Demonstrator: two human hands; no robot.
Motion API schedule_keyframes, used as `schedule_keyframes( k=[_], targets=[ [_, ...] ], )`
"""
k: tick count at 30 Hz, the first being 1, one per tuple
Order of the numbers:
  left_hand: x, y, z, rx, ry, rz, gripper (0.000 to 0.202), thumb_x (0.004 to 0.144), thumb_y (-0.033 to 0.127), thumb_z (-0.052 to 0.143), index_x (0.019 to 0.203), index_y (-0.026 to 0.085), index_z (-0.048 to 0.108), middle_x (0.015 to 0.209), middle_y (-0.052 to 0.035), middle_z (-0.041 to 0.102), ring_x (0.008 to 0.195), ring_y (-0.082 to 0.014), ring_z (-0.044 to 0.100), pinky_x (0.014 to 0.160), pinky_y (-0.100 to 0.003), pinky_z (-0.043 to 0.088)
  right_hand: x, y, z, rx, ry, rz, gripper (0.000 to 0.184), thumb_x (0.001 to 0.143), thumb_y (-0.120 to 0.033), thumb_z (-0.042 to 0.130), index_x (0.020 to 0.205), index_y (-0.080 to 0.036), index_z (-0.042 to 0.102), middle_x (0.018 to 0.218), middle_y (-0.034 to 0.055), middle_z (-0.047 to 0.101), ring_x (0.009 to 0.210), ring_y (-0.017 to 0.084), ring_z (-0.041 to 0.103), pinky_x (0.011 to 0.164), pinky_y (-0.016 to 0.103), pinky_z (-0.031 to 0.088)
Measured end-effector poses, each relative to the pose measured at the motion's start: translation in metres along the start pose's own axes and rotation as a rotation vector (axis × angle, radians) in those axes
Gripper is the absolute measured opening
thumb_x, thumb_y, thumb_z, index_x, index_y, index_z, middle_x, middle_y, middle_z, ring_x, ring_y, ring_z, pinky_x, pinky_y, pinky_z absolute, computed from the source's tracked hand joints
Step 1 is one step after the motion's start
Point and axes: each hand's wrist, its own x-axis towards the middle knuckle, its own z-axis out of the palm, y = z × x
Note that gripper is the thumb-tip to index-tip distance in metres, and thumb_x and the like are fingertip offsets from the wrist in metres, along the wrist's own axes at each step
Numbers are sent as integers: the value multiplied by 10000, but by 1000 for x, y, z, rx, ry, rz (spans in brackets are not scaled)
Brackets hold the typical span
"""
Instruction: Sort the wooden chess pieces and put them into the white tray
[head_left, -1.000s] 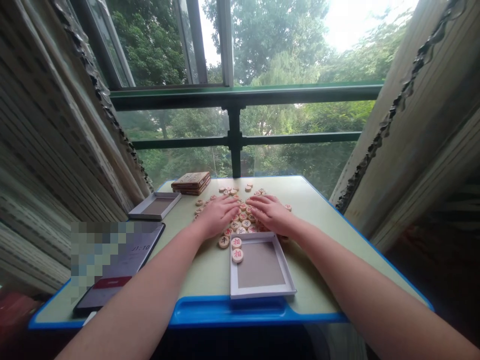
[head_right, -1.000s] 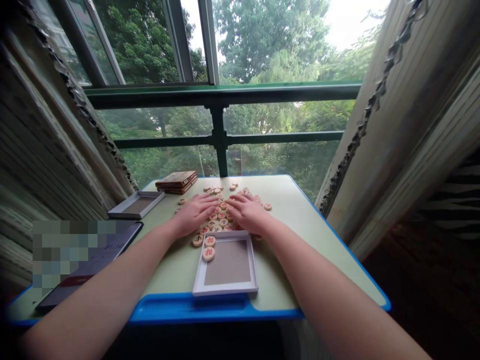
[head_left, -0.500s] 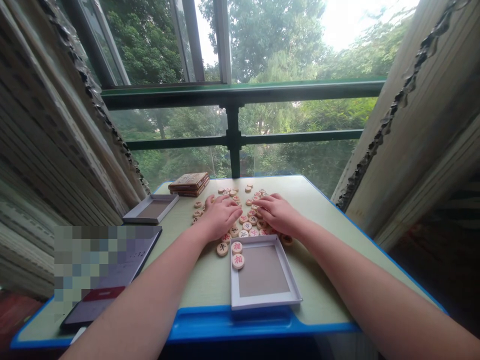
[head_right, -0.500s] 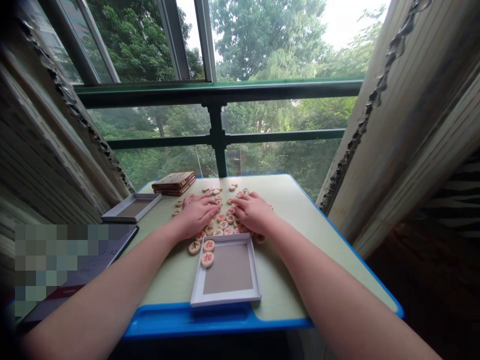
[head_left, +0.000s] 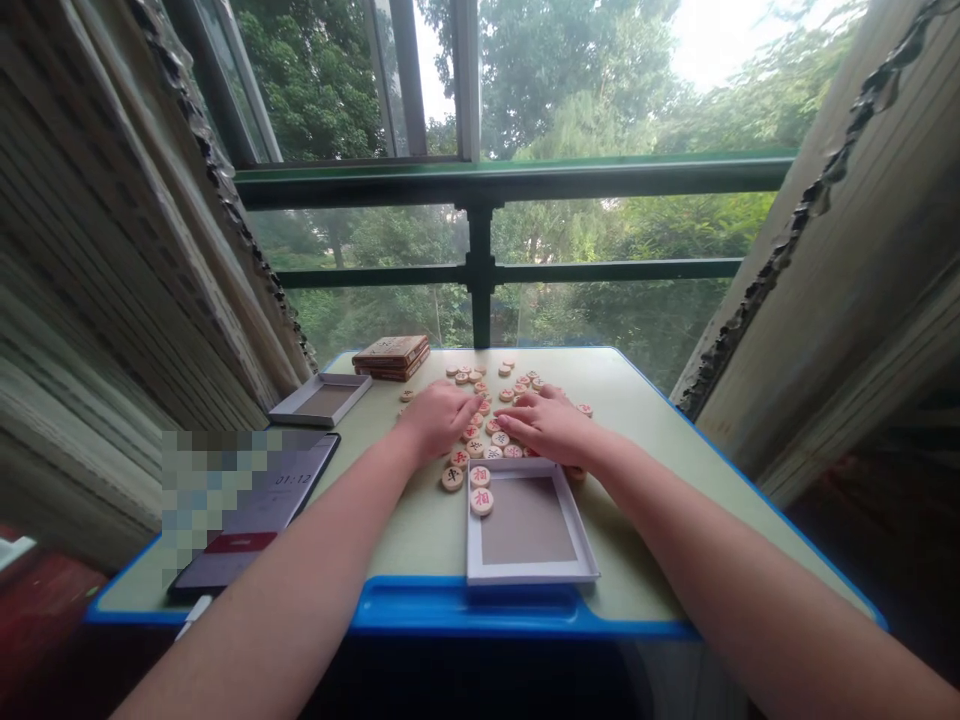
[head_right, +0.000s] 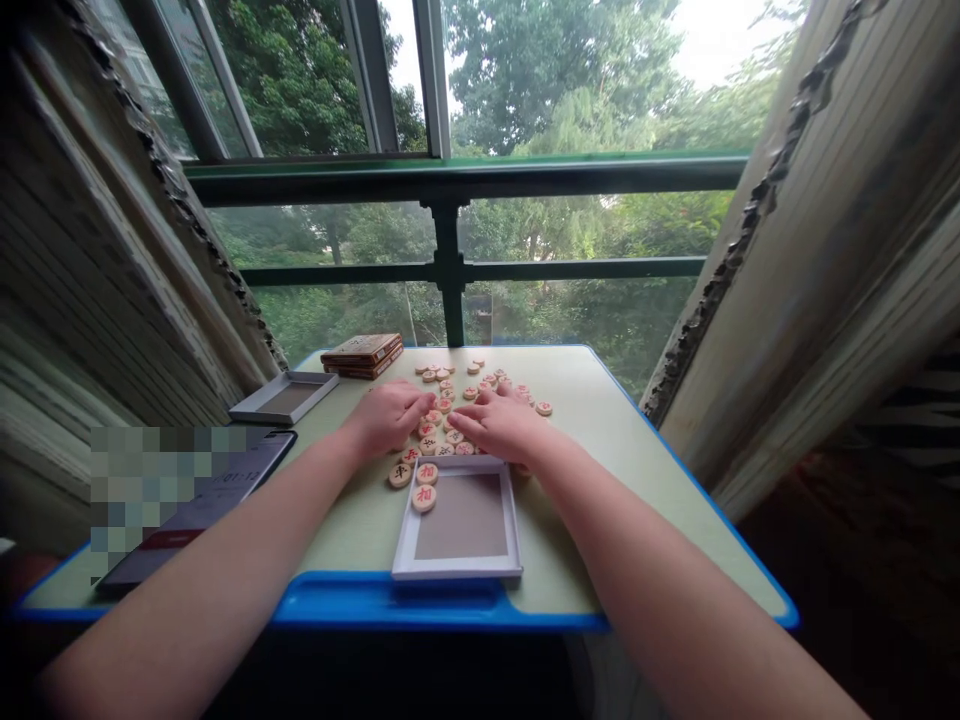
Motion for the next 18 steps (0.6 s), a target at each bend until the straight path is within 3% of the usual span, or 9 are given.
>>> schedule_keyframes(
  k=[3,9,13,18],
  targets=[
    [-2,-2,-1,1,56,7,499,931,385,285,603,191,606,659,-60,640,768,-192,565,765,-312,414,-1,1,0,14,3,-72,536,956,-463,187,1058,-260,672,967,68,660,903,197,509,873,368,297],
    [-2,-10,4,52,85,-88,479,930,359,295,640,183,633,670,-66,646,772,-182,573,762,-295,420,4,6,6,67,49,-29,527,954,-438,214,1025,-207,681,1036,84,672,946,211,532,884,372,298],
    [-2,-11,5,101,91,-114,482,927,361,302,626,177,631,676,-73,648,756,-182,574,748,-294,421,4,6,5,104,50,-67,488,941,-458,247,1155,-252,634,1152,67,640,1037,226,516,916,387,276],
    [-5,-13,4,84,128,-119,472,918,349,324,615,168,637,669,-74,660,720,-178,582,708,-290,422,0,5,1,87,1,-117,497,933,-489,263,1107,-254,666,1117,70,649,1003,228,517,902,388,283]
  ],
)
